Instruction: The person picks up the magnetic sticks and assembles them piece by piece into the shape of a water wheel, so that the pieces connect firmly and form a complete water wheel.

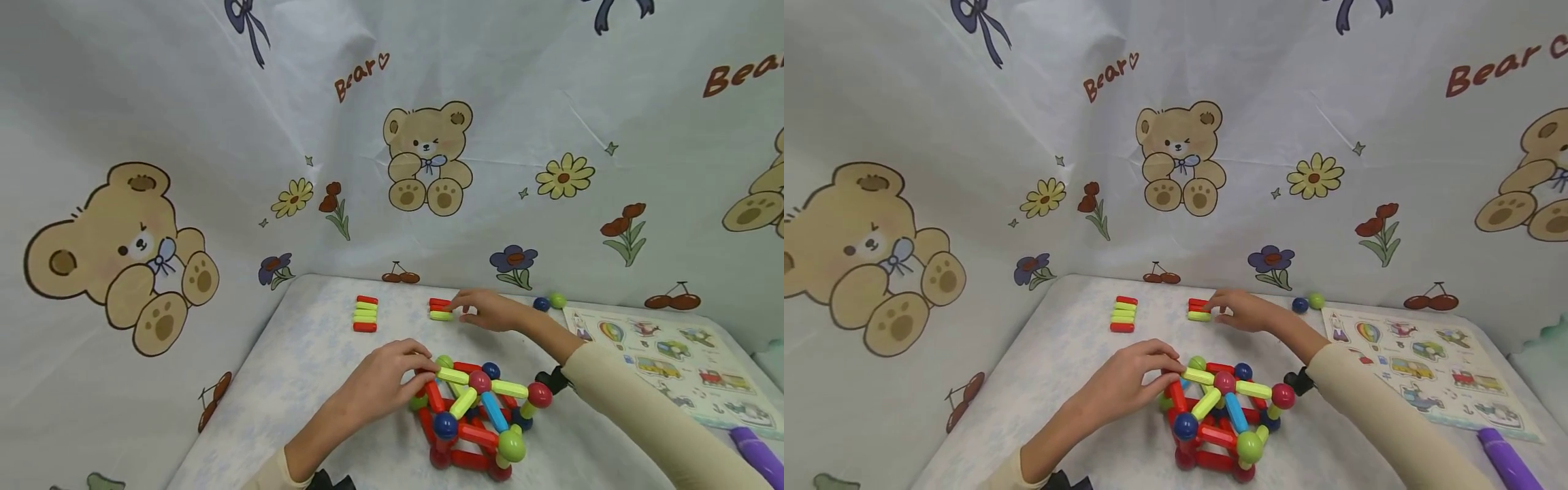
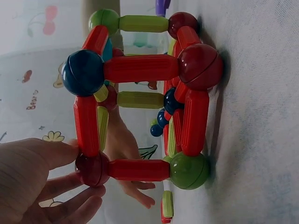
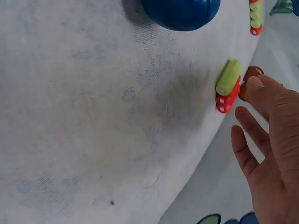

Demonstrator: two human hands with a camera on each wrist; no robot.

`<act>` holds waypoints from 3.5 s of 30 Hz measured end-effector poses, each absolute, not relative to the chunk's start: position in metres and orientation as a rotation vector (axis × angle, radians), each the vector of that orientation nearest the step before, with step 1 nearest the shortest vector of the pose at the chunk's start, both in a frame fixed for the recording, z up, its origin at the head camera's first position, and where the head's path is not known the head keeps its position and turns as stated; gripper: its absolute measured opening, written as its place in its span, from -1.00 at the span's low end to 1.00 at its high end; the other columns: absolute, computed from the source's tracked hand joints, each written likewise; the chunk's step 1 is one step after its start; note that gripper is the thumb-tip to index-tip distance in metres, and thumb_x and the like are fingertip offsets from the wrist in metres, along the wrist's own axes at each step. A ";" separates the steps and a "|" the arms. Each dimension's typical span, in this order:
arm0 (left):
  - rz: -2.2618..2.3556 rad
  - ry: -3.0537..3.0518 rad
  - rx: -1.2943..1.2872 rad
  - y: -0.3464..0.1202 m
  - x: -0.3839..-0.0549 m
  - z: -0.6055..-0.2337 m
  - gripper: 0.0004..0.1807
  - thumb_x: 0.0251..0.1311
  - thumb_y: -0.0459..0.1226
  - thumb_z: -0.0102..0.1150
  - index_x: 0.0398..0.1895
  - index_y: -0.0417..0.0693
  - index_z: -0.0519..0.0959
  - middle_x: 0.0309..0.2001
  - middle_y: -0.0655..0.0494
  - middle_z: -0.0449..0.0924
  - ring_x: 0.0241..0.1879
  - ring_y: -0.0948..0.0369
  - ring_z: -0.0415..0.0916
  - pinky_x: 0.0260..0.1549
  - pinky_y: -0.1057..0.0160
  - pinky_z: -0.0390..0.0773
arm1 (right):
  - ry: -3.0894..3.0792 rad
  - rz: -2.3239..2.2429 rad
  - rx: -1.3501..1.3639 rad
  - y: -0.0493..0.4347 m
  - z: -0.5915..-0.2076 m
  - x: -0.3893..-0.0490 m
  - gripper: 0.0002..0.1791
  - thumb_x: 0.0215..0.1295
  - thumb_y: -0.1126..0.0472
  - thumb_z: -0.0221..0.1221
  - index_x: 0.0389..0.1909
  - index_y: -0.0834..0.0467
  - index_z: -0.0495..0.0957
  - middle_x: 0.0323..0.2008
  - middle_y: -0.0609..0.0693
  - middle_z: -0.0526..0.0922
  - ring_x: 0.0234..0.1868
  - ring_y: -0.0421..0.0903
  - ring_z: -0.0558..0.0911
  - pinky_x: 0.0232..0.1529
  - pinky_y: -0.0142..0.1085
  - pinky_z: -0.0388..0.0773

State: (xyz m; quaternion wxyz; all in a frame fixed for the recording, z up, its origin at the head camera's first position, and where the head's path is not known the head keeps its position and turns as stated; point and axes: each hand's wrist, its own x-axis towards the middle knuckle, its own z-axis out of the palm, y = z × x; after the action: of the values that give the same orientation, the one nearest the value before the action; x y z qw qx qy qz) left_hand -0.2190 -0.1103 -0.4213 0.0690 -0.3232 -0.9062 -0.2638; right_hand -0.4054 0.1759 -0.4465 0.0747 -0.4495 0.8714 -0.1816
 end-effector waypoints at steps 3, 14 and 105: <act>-0.796 -2.740 -0.983 -0.107 -0.219 -0.419 -0.82 0.47 -0.13 0.39 0.04 0.18 0.84 0.05 0.30 0.70 -0.01 0.35 0.63 -0.03 0.41 0.65 | 2.614 -0.412 -1.454 0.168 -0.450 -0.406 -0.57 0.50 0.40 0.29 0.33 0.14 0.67 0.24 0.14 0.68 0.23 0.14 0.66 0.23 0.09 0.66; -0.807 -2.757 -0.976 -0.106 -0.219 -0.419 -0.82 0.47 -0.13 0.39 0.04 0.20 0.84 0.06 0.31 0.69 0.01 0.36 0.63 -0.02 0.39 0.66 | 2.668 -0.432 -1.361 0.172 -0.463 -0.401 -0.79 0.40 0.34 0.41 0.02 0.19 0.79 -0.06 0.03 0.76 -0.03 0.00 0.73 0.12 -0.04 0.72; -1.227 -2.814 -0.957 -0.108 -0.225 -0.440 -0.44 0.30 -0.44 0.45 0.36 -0.15 0.56 0.10 0.05 0.72 -0.06 0.18 0.74 -0.10 0.32 0.75 | 3.138 -0.967 -1.246 0.256 -0.450 -0.167 -0.23 0.35 -0.02 0.47 0.53 -0.01 0.44 0.30 -0.07 0.51 0.02 -0.26 0.56 -0.05 -0.48 0.64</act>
State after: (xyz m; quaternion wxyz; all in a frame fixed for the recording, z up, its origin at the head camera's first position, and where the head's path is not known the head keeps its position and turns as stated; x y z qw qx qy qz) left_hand -0.2250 -0.1083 -0.4399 -0.0372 -0.2974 -0.8745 -0.3813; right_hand -0.1669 0.2562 -0.4498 -0.1844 -0.3487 0.8782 -0.2705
